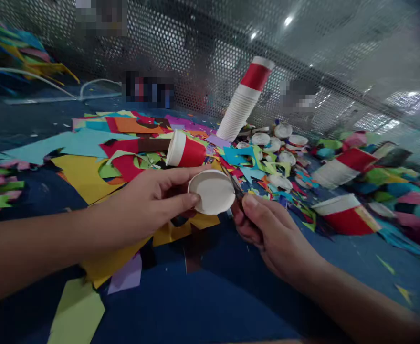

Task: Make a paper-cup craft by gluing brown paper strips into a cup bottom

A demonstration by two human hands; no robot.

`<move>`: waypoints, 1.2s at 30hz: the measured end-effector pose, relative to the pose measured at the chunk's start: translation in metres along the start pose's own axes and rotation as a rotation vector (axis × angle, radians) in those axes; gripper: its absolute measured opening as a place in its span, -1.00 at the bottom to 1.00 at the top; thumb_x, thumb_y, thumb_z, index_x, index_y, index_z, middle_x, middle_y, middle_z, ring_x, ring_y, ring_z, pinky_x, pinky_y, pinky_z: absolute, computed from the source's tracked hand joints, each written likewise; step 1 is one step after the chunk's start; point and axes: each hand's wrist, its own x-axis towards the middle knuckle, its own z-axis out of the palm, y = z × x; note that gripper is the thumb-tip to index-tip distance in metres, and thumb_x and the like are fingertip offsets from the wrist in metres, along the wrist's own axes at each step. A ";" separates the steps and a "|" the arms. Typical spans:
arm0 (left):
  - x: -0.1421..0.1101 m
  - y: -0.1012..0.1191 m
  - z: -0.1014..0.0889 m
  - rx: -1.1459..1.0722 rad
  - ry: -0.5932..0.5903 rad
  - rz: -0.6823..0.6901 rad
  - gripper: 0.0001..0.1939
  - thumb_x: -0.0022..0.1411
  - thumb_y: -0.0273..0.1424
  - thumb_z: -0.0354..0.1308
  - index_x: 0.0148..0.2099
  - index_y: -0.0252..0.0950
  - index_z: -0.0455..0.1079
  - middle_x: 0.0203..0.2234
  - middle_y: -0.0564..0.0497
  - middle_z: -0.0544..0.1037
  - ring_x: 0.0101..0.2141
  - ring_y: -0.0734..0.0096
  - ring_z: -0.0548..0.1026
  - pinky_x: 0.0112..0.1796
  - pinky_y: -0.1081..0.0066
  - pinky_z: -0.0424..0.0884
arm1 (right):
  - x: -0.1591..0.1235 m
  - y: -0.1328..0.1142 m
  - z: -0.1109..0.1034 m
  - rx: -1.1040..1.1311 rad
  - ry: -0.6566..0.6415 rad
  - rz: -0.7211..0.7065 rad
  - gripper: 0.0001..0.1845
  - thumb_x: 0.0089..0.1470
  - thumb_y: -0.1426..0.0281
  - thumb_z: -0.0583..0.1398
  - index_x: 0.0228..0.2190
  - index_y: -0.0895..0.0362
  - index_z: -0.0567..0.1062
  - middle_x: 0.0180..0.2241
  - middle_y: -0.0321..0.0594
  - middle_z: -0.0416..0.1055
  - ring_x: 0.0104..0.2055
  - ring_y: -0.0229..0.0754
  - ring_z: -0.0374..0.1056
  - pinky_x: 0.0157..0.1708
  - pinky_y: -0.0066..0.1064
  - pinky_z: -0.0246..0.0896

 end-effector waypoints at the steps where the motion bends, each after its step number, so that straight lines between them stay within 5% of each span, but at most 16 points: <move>1: 0.000 0.001 0.000 0.004 -0.004 0.000 -0.59 0.30 -0.48 0.22 0.14 0.02 0.47 -0.20 0.20 0.65 -0.21 0.60 0.56 -0.27 0.78 0.44 | 0.000 0.000 -0.001 -0.003 0.003 0.006 -0.43 0.05 -0.08 0.25 -0.60 0.15 0.33 -0.69 -0.48 0.03 -0.65 -0.45 -0.11 -0.69 -0.54 -0.27; 15: -0.003 -0.002 -0.002 0.038 0.034 -0.005 -0.56 0.31 -0.39 0.22 0.21 0.05 0.40 -0.07 0.16 0.62 -0.09 0.48 0.56 -0.20 0.67 0.50 | 0.003 0.000 -0.007 -0.051 -0.012 0.050 -0.49 0.05 -0.01 0.28 -0.60 0.15 0.38 -0.72 -0.47 0.05 -0.67 -0.45 -0.11 -0.72 -0.54 -0.30; 22: -0.003 0.001 0.001 0.101 0.084 -0.041 -0.49 0.24 -0.32 0.25 0.24 -0.11 0.39 -0.17 0.06 0.63 -0.23 0.44 0.57 -0.34 0.63 0.51 | 0.003 0.001 -0.008 -0.021 -0.047 0.063 -0.49 0.07 0.00 0.27 -0.60 0.16 0.39 -0.75 -0.49 0.02 -0.69 -0.46 -0.16 -0.71 -0.53 -0.31; 26: -0.004 0.002 0.002 0.172 0.165 -0.065 -0.26 0.16 -0.30 0.26 0.37 -0.18 0.18 -0.37 0.07 0.56 -0.37 0.41 0.55 -0.42 0.55 0.50 | 0.003 0.001 -0.008 -0.002 -0.039 0.083 -0.48 0.06 -0.02 0.27 -0.62 0.15 0.38 -0.77 -0.51 -0.02 -0.72 -0.46 -0.17 -0.73 -0.54 -0.32; 31: -0.002 0.003 0.002 0.089 0.200 -0.073 -0.27 0.16 -0.34 0.25 0.35 -0.22 0.15 -0.46 0.11 0.49 -0.36 0.40 0.55 -0.37 0.51 0.53 | 0.004 -0.001 -0.006 0.026 0.008 0.064 -0.49 0.07 -0.02 0.26 -0.58 0.16 0.42 -0.78 -0.48 0.06 -0.73 -0.44 -0.04 -0.72 -0.56 -0.15; 36: -0.002 0.004 0.001 0.016 0.154 -0.057 -0.39 0.22 -0.37 0.24 0.30 -0.14 0.25 -0.32 0.05 0.59 -0.29 0.41 0.59 -0.30 0.53 0.55 | 0.004 0.000 -0.006 0.088 0.058 0.043 -0.48 0.11 -0.07 0.18 -0.50 0.15 0.46 -0.75 -0.45 0.14 -0.72 -0.40 0.02 -0.69 -0.53 -0.02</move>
